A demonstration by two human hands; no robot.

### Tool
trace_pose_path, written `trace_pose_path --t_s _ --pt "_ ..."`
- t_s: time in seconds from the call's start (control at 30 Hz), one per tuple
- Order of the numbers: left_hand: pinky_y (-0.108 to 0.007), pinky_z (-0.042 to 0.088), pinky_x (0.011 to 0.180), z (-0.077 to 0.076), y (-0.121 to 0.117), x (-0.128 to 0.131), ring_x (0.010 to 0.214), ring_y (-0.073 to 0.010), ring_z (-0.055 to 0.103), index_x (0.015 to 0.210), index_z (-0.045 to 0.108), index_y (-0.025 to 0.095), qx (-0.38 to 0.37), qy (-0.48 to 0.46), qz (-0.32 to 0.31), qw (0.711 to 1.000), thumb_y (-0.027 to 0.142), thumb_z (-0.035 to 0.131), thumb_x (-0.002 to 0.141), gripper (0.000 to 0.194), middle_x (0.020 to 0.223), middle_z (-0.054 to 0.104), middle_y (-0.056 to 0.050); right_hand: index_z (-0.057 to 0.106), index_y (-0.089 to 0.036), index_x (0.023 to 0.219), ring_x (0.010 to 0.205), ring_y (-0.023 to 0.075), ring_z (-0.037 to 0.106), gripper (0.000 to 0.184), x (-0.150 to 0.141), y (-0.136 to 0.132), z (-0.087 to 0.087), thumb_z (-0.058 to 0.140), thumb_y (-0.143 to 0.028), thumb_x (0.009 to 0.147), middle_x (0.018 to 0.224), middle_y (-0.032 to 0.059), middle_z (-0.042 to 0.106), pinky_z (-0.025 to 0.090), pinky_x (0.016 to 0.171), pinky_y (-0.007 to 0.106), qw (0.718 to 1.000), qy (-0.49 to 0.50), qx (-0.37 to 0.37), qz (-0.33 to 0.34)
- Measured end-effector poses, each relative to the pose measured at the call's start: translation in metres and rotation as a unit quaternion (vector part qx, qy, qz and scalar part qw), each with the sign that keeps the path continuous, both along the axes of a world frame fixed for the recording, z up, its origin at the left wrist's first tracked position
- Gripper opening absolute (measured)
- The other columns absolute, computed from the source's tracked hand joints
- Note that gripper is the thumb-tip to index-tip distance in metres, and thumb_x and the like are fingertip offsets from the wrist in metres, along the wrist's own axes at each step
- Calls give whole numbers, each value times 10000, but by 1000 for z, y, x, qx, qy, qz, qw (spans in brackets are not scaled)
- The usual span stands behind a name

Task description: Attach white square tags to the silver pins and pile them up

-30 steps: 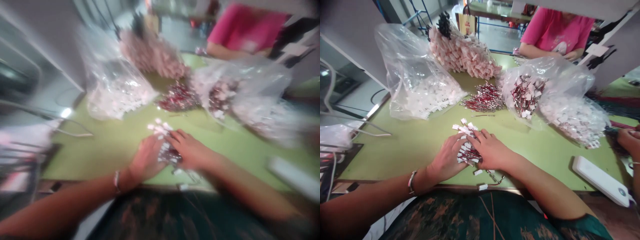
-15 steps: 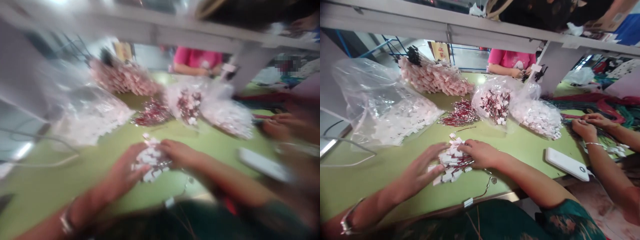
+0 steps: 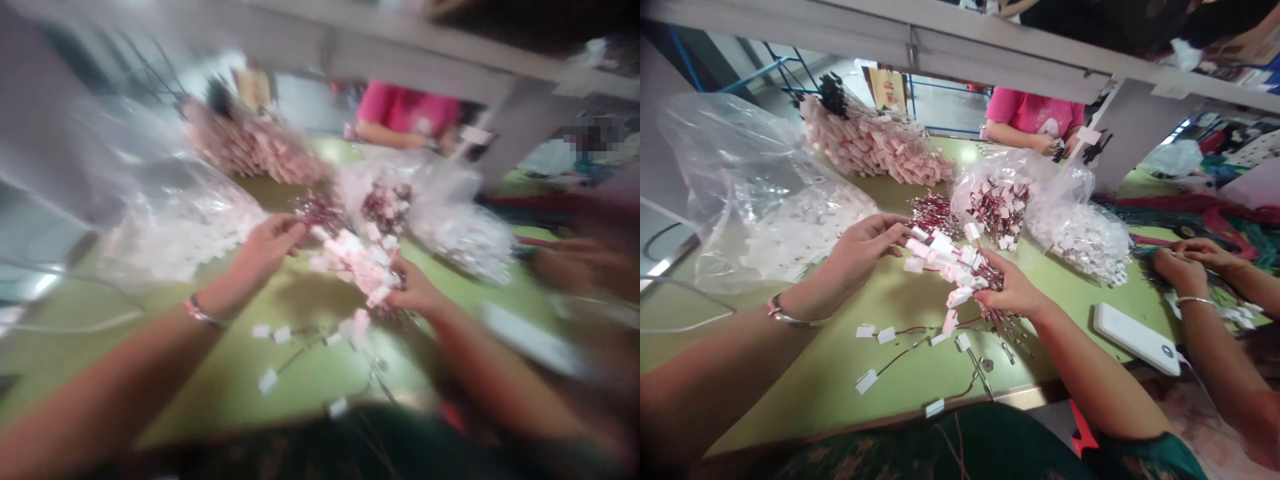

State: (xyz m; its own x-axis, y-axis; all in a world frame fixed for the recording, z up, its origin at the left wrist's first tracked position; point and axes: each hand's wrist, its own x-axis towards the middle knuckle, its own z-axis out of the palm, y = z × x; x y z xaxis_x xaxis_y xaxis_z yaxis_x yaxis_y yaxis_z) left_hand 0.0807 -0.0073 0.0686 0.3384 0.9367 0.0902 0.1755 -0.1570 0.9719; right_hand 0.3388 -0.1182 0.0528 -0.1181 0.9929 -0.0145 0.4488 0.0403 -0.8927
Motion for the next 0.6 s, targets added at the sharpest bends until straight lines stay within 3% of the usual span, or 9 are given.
trace_pose_path --t_s 0.13,0.3,0.4,0.5,0.6 --pt "-286 505 600 15 11 43 647 -154 609 1239 542 153 40 51 -18 998 566 601 797 608 901 664 -87 586 -210 1136 797 254 644 635 8 -10 11 753 -463 578 938 69 691 517 708 387 990 85 -11 -114" --pt "-377 467 907 30 26 91 1066 -291 572 1241 531 172 203 40 -40 978 532 686 739 637 1079 630 -106 630 -246 932 754 252 639 406 29 -36 22 742 -411 579 892 72 692 518 645 376 967 171 -7 -186" --pt "-423 411 990 22 34 109 1168 -327 513 1232 526 151 235 68 -26 969 407 722 732 595 1177 598 -139 636 -257 897 627 216 616 343 47 -46 26 734 -369 588 790 51 685 496 542 336 954 172 -25 -244" --pt "-418 426 966 8 40 117 1055 -283 577 1168 571 119 244 88 -10 966 233 615 799 389 1102 638 -144 623 -244 846 510 172 558 279 56 -42 31 717 -333 599 654 9 639 455 452 294 941 154 -44 -300" --pt "-383 470 897 -3 40 120 915 -230 619 1039 641 121 242 48 -22 969 187 507 849 242 983 682 -110 632 -213 813 523 179 572 196 52 -29 39 660 -332 661 659 29 650 482 464 307 946 113 -93 -291"
